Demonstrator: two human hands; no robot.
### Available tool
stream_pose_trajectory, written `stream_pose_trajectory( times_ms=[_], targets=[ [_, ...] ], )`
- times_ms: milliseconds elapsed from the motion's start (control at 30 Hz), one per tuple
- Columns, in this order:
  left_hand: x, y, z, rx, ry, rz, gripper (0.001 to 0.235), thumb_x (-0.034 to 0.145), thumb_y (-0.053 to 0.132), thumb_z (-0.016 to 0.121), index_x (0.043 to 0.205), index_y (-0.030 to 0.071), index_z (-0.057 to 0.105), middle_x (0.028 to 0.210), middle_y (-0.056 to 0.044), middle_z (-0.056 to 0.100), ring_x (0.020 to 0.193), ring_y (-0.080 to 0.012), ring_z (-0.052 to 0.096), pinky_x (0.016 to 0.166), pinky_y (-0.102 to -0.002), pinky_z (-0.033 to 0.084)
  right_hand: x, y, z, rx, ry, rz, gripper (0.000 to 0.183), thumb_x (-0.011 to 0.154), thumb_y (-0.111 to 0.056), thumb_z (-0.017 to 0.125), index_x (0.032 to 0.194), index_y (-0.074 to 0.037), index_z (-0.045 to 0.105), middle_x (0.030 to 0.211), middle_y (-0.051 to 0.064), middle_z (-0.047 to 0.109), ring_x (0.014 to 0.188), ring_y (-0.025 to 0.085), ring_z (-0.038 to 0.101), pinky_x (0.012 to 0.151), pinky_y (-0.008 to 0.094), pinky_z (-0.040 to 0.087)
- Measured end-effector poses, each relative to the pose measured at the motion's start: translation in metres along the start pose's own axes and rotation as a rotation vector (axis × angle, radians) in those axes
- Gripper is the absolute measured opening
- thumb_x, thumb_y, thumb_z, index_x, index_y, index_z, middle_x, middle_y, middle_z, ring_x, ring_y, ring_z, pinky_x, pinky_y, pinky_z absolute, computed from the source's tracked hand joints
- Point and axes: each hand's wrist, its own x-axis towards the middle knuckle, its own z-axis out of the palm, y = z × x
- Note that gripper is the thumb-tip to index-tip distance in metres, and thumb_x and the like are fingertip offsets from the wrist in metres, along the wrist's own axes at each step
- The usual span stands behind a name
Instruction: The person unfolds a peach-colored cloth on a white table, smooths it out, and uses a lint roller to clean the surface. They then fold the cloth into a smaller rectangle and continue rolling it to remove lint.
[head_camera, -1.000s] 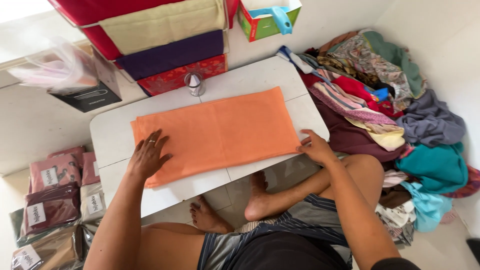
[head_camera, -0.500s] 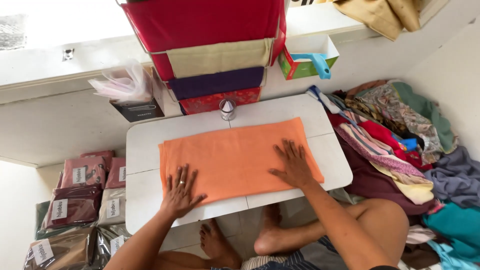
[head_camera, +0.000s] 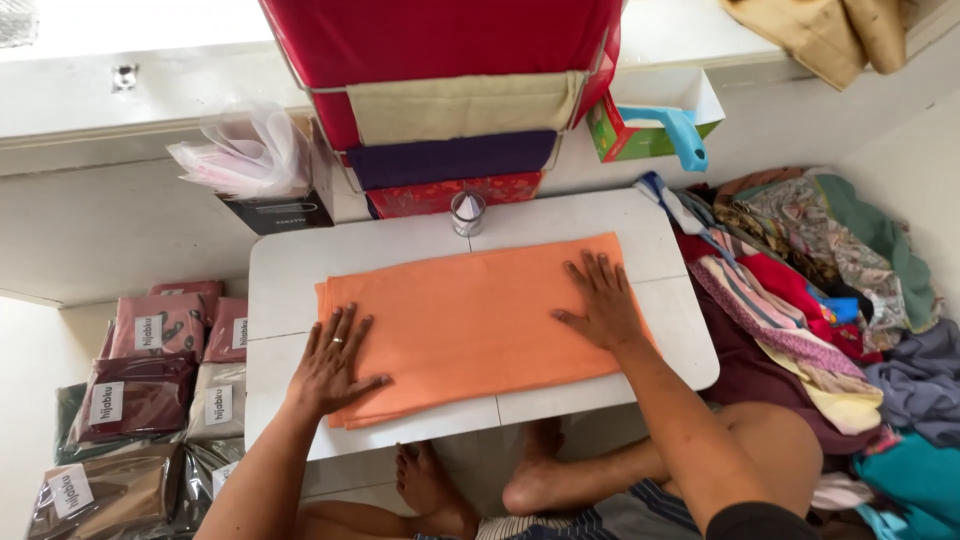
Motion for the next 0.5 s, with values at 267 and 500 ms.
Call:
stream_pose_trajectory(
  times_ms=[267, 500],
  targets=[
    [0.000, -0.008, 0.025, 0.088, 0.022, 0.006, 0.112, 0.083, 0.097, 0.032, 0.167, 0.027, 0.006, 0.175, -0.009, 0.001, 0.160, -0.0283, 0.007, 0.129, -0.051, 0.015, -0.010, -0.003, 0.009, -0.081, 0.036, -0.001, 0.095, 0.090, -0.080, 0.045, 0.166, -0.031, 0.017, 0.172, 0.011, 0.015, 0.157, 0.039, 0.017, 0.126, 0.062, 0.010],
    [-0.003, -0.026, 0.040, 0.179, 0.462, 0.142, 0.109, 0.084, 0.084, 0.049, 0.166, 0.029, 0.003, 0.175, -0.002, -0.002, 0.161, -0.0237, 0.002, 0.122, -0.052, 0.017, -0.060, -0.017, 0.010, 0.159, 0.103, -0.186, 0.082, 0.098, -0.066, 0.049, 0.163, -0.026, 0.019, 0.171, 0.007, 0.007, 0.157, 0.034, 0.004, 0.120, 0.065, 0.004]
  ],
)
